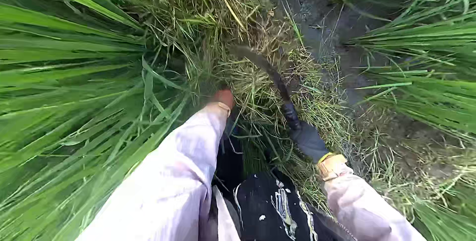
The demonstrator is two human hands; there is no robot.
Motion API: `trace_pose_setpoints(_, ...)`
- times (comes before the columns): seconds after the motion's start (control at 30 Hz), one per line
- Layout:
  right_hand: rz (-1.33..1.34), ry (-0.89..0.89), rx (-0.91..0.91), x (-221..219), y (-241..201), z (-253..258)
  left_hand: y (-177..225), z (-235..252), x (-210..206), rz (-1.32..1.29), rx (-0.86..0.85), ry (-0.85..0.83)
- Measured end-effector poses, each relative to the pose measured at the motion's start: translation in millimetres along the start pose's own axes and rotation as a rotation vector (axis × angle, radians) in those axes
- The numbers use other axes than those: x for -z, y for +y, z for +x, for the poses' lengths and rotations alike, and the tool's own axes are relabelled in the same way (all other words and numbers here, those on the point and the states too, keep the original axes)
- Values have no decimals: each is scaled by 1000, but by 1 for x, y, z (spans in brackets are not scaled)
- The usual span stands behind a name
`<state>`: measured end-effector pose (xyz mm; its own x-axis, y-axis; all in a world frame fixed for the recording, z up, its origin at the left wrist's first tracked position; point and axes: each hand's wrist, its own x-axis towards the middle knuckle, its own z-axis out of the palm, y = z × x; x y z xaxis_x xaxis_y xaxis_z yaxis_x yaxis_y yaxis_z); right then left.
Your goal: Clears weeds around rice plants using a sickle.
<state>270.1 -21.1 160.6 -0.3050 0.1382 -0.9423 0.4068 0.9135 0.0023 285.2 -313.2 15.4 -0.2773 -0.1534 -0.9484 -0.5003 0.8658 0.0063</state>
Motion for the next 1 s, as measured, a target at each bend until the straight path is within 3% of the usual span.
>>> trace_pose_setpoints(0.1, 387, 202, 215, 13, -26, -18, 6, 5, -7, -25, 22, 33)
trace_pose_setpoints(0.13, 400, 229, 219, 8, -9, -19, 5, 4, -9, -8, 19, 26)
trace_pose_setpoints(0.2, 141, 183, 53, -8, 62, -6, -1, 4, -10, 20, 11, 20)
trace_pose_setpoints(0.27, -130, 22, -154, -19, 137, -4, -9, 7, -10, 25, -4, 29)
trace_pose_setpoints(0.3, -178, 1, -203, -18, 152, -13, -11, 6, -12, 23, -14, 37)
trace_pose_setpoints(0.4, -30, 91, -138, 0, 92, -49, -18, 13, -9, 12, 7, 75)
trace_pose_setpoints(0.5, 320, 349, 281, 20, -7, -63, -8, 1, -2, 16, 30, 98)
trace_pose_setpoints(0.6, 453, 331, 529, 23, -72, -58, -12, 7, -11, 53, 29, 127)
trace_pose_setpoints(0.67, 259, 303, 420, -3, -60, -25, -12, 9, -12, 53, 28, 126)
trace_pose_setpoints(0.77, -186, 141, 90, -49, 17, 12, -15, -15, -5, 24, -17, 76)
trace_pose_setpoints(0.87, -218, 0, -37, -19, -32, -4, -28, -20, 17, -9, -55, 164)
trace_pose_setpoints(0.93, -101, 75, -10, 4, -50, -37, -28, -42, 14, -43, -139, 207)
trace_pose_setpoints(1.0, 32, 195, 139, 26, -85, -39, -39, -41, 51, -59, -211, 329)
